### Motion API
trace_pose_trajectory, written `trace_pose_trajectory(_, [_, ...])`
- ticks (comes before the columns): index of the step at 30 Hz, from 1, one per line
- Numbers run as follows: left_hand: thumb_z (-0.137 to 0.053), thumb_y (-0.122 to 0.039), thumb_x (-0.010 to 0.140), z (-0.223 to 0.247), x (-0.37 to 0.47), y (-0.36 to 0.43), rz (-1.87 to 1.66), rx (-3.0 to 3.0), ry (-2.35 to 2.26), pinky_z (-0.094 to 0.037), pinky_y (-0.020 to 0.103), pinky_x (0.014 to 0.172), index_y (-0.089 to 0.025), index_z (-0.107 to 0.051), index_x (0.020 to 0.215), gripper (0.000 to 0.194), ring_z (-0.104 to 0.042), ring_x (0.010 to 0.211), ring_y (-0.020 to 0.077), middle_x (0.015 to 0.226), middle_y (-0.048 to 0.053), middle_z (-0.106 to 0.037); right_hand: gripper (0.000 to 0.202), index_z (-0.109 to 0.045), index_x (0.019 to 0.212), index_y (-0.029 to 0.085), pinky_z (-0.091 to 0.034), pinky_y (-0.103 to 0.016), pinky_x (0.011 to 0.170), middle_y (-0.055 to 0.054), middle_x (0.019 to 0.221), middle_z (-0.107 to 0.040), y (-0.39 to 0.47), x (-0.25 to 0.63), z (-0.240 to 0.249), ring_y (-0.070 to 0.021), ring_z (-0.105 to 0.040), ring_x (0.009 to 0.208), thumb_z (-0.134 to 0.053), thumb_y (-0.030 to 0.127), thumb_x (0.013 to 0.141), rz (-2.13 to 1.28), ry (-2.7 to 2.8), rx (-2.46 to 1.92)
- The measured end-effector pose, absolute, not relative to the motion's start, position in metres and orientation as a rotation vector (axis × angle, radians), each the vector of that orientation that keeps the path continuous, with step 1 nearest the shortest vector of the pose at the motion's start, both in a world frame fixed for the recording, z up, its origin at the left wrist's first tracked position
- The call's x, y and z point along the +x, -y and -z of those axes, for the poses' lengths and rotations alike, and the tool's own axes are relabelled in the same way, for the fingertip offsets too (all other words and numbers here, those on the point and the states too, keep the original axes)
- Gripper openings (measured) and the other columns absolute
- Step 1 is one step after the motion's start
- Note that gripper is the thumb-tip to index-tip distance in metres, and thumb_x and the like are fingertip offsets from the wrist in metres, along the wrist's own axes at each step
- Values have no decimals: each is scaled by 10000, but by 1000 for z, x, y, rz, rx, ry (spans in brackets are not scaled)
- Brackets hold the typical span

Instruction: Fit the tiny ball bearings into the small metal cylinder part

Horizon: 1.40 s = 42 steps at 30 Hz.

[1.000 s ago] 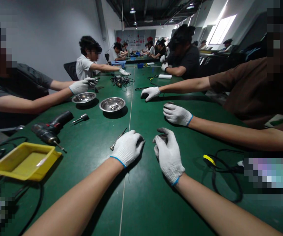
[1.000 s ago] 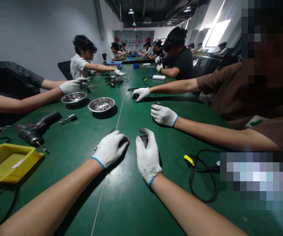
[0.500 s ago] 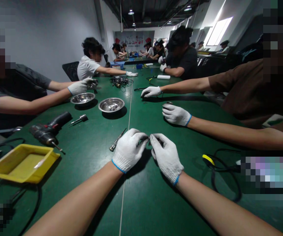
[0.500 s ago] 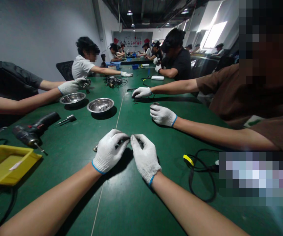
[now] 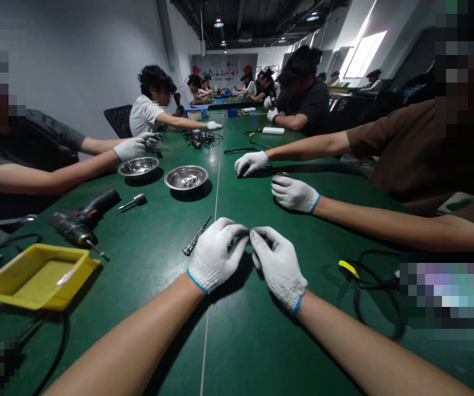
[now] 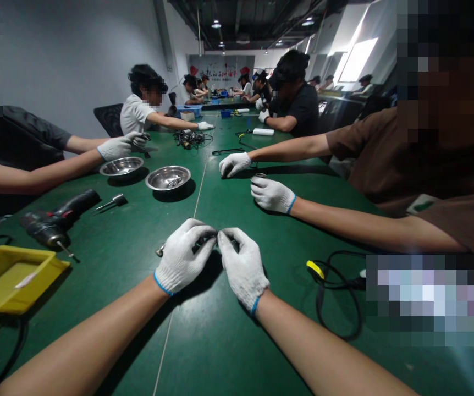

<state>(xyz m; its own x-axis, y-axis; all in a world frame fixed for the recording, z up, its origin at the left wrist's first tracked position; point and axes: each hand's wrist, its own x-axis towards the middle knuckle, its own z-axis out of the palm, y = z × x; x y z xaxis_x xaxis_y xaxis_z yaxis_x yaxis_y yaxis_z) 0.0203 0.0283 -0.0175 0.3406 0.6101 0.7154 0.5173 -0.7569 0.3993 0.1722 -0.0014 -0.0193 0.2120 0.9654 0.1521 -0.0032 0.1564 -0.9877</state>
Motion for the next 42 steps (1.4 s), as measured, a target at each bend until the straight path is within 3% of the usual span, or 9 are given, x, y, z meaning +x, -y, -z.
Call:
trace_pose_trajectory(19, [-653,-178,1002,17,20,-28,-1459,2418,-996,-585,285,782,-171,-739,997,87,-709,828,173,907,49,-710,523,-628,755,210,-272,-260,412,71,516,-469,2,170,15,-106,-378,437,-737,717,815,-1015,1118,-1149])
trace_pose_trajectory(42, [-639,-156,996,15,22,-27,-1354,2368,-1024,-586,301,849,-171,-731,1002,93,-704,875,181,944,51,-710,471,-612,755,213,-258,-255,403,75,523,-463,4,171,16,-102,-380,426,-725,661,849,-1004,1122,-1142])
